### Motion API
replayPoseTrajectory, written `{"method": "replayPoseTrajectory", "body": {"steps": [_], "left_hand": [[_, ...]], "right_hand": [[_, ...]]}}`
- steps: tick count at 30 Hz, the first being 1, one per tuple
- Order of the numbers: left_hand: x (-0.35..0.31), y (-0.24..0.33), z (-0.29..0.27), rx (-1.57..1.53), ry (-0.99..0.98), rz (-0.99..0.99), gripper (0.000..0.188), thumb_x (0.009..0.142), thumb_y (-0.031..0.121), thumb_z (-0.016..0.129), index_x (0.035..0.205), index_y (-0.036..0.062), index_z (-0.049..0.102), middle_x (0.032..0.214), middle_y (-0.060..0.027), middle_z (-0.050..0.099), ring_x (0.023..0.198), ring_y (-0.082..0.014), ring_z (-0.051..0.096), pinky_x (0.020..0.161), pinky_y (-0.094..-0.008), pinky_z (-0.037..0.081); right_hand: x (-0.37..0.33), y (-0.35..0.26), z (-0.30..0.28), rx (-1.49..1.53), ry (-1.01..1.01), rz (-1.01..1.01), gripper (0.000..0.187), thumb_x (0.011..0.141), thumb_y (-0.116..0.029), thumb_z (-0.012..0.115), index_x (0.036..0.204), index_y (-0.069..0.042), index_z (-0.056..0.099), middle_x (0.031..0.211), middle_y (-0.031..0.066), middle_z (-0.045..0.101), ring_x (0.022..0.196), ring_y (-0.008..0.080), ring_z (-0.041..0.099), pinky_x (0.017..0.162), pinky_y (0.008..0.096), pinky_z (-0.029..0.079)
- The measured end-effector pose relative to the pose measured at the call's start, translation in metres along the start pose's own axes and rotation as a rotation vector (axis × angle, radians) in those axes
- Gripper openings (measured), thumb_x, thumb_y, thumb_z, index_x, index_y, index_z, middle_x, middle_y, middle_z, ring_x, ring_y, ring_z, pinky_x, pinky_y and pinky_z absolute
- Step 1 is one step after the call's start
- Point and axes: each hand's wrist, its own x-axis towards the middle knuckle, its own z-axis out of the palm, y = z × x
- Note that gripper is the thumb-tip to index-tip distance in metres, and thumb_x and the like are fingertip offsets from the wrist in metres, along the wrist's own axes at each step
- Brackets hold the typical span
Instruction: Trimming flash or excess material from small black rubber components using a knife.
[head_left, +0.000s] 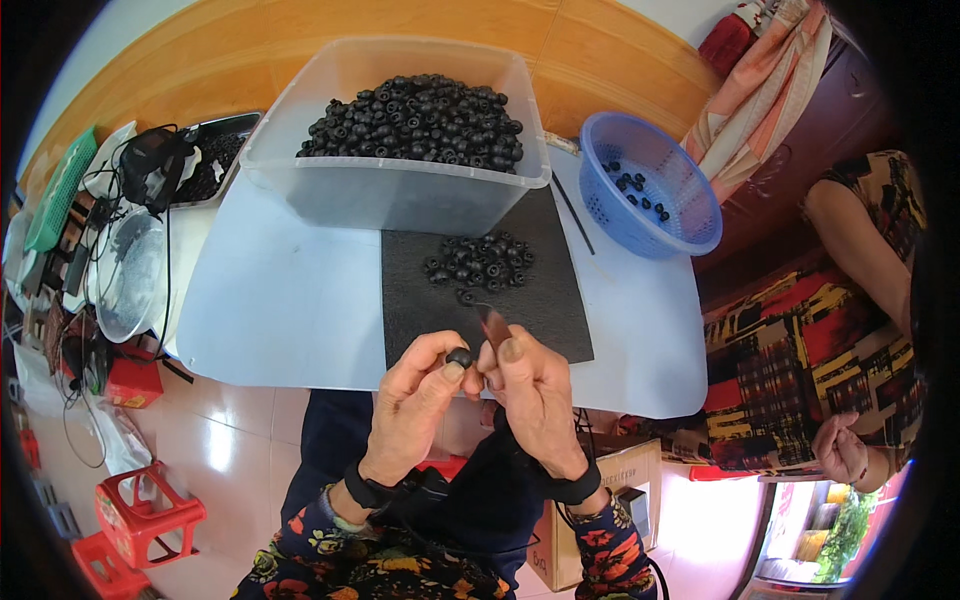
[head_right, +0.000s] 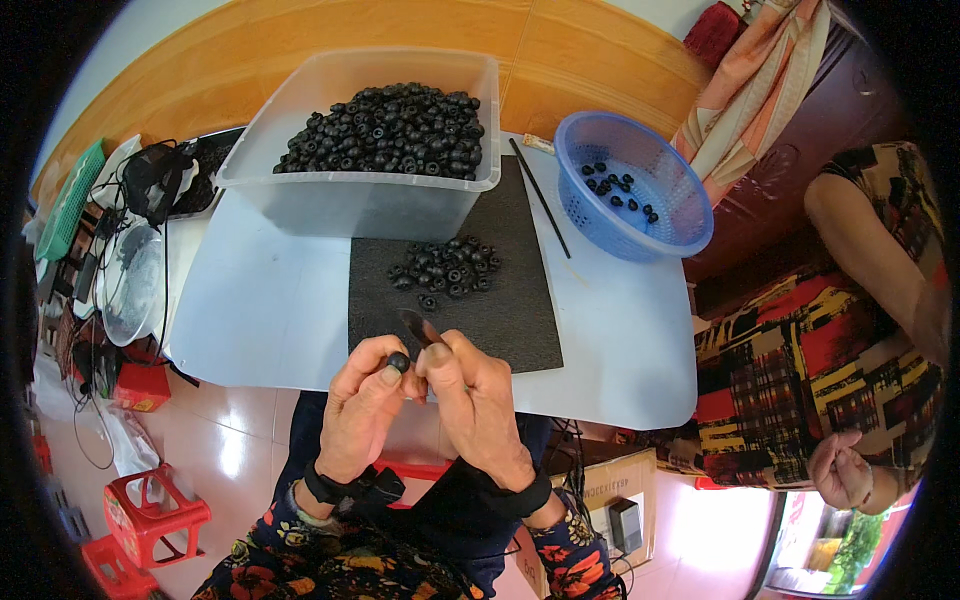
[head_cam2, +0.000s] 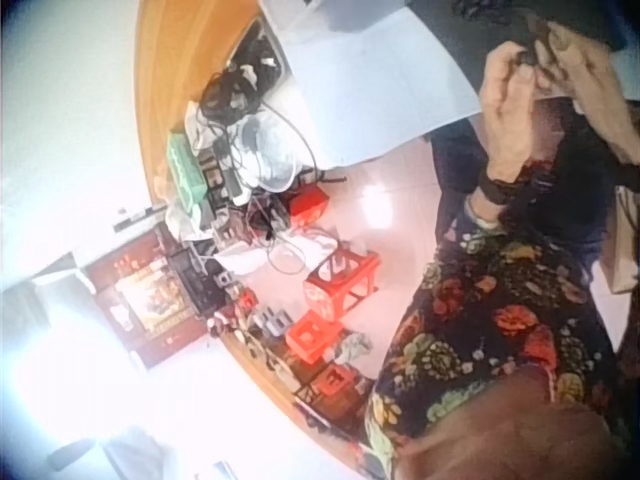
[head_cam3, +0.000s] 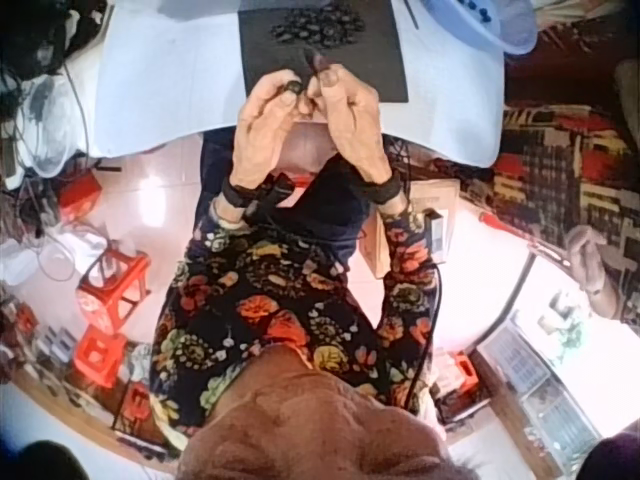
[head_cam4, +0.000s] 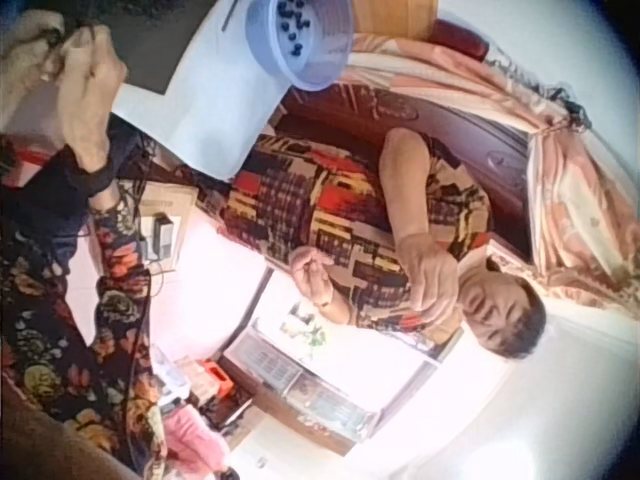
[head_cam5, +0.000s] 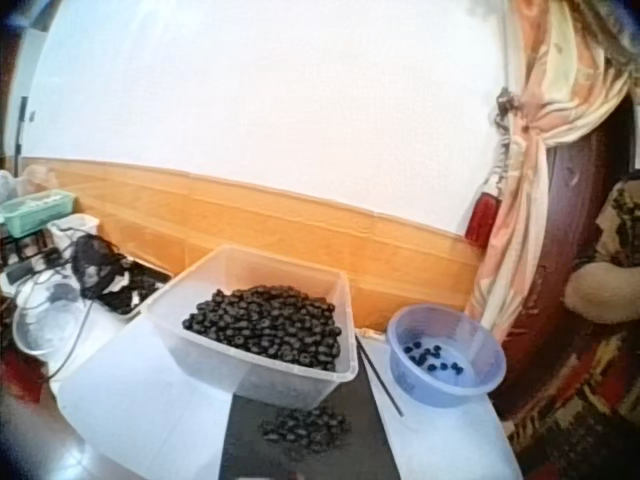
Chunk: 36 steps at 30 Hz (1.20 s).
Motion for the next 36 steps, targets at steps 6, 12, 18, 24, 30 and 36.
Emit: {"method": "replayPoseTrajectory", "body": {"steps": [6,12,18,24,30,36], "left_hand": [[-0.002,-0.001,0.009,0.305,0.038,0.068,0.023,0.094,0.008,0.050,0.114,-0.0041,0.054,0.092,-0.0045,0.057,0.083,-0.0097,0.055,0.076,-0.0234,0.045],[-0.001,0.002,0.026,0.332,-0.068,0.098,0.024,0.093,0.007,0.051,0.114,-0.0034,0.054,0.090,-0.0043,0.058,0.082,-0.0094,0.056,0.076,-0.0232,0.045],[0.001,0.003,0.047,0.484,-0.089,0.082,0.023,0.093,0.007,0.051,0.114,-0.0027,0.054,0.089,-0.0035,0.058,0.083,-0.0089,0.056,0.076,-0.0227,0.045],[-0.002,0.000,0.063,0.444,-0.152,0.083,0.021,0.093,0.008,0.051,0.112,-0.0027,0.054,0.086,-0.0035,0.058,0.082,-0.0083,0.054,0.076,-0.0225,0.044],[0.000,-0.002,0.078,0.450,-0.193,0.058,0.019,0.093,0.010,0.050,0.107,-0.0023,0.055,0.085,-0.0033,0.057,0.080,-0.0087,0.053,0.076,-0.0232,0.043],[0.002,-0.006,0.087,0.351,-0.211,0.016,0.018,0.093,0.010,0.051,0.106,-0.0022,0.056,0.085,-0.0037,0.058,0.080,-0.0099,0.053,0.075,-0.0245,0.044]], "right_hand": [[-0.003,-0.022,0.001,-0.207,0.019,0.008,0.022,0.092,-0.018,0.058,0.087,0.003,0.060,0.063,0.0030,0.057,0.060,0.0059,0.051,0.055,0.0229,0.043],[-0.016,-0.024,-0.021,0.028,-0.035,0.058,0.025,0.091,-0.018,0.060,0.102,0.005,0.061,0.069,0.0026,0.058,0.067,0.0070,0.053,0.060,0.0229,0.044],[-0.028,-0.031,-0.029,-0.055,0.096,-0.057,0.024,0.093,-0.024,0.058,0.096,0.000,0.058,0.068,-0.0018,0.054,0.057,0.0022,0.044,0.049,0.0184,0.035],[-0.043,-0.030,-0.048,0.125,0.057,0.000,0.024,0.092,-0.020,0.058,0.095,0.004,0.059,0.073,0.0009,0.057,0.067,0.0053,0.051,0.059,0.0216,0.042],[-0.053,-0.031,-0.060,0.123,0.073,0.011,0.025,0.094,-0.022,0.054,0.093,0.002,0.057,0.070,0.0001,0.055,0.062,0.0047,0.046,0.055,0.0210,0.038],[-0.056,-0.033,-0.062,0.226,0.142,-0.056,0.023,0.094,-0.024,0.053,0.092,-0.001,0.055,0.065,-0.0006,0.051,0.059,0.0055,0.045,0.050,0.0238,0.037]]}}
